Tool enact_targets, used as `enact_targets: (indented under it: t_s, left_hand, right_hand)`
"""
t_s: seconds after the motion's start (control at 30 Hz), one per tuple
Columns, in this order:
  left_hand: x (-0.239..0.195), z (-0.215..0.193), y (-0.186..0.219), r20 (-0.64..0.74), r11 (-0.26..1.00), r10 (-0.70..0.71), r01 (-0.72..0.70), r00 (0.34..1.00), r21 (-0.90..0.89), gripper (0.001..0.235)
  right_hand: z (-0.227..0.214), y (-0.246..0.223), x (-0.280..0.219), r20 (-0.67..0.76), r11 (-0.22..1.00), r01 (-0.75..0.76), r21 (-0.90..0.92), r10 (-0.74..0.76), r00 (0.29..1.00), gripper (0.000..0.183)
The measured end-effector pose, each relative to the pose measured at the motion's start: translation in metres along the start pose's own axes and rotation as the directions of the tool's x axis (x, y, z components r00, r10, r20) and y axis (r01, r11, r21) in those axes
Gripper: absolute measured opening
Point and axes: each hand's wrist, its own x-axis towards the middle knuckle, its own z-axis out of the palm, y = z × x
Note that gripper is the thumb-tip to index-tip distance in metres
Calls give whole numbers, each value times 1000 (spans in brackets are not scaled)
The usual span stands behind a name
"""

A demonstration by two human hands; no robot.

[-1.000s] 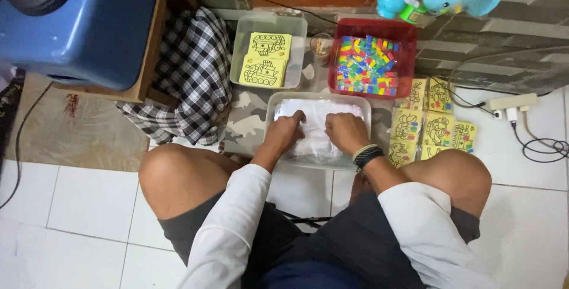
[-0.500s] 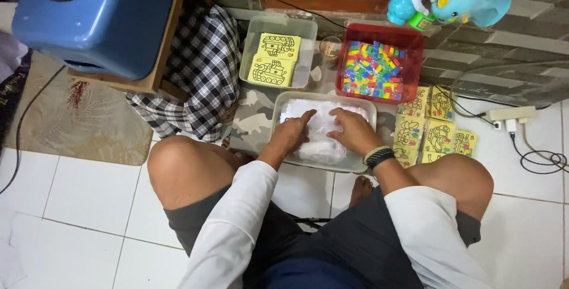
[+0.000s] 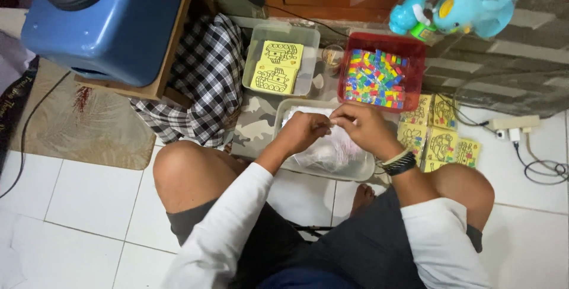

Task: The person places a printed sticker and small multi-colored blocks into a small transparent plastic bag by hand, handling one sticker at a time.

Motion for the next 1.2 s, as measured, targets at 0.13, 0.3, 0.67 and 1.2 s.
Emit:
enact_targets:
  t_s: [0.13,0.3,0.67,1.2]
  left_hand:
    - [15,-41,27,168,945,23,34,986,-327,15]
    - [43,-87,34,-18,915,48,-51,999,-401,11]
    - [62,-95,10,-173,965,-69,22,982,-260,12]
    - [34,-112,39,365,643,130,202,922,-739,119]
  right_hand:
    - [-21,-22,26,-99,1000,22,18,-21,995,9]
    - [-36,-56,61,-115,923,-28,383,77,990,37]
    - [-6,-7,71,-292,982,93,162,-42,956,15]
    - [-21,-32,62,-342,919,267,291,-161,926,9]
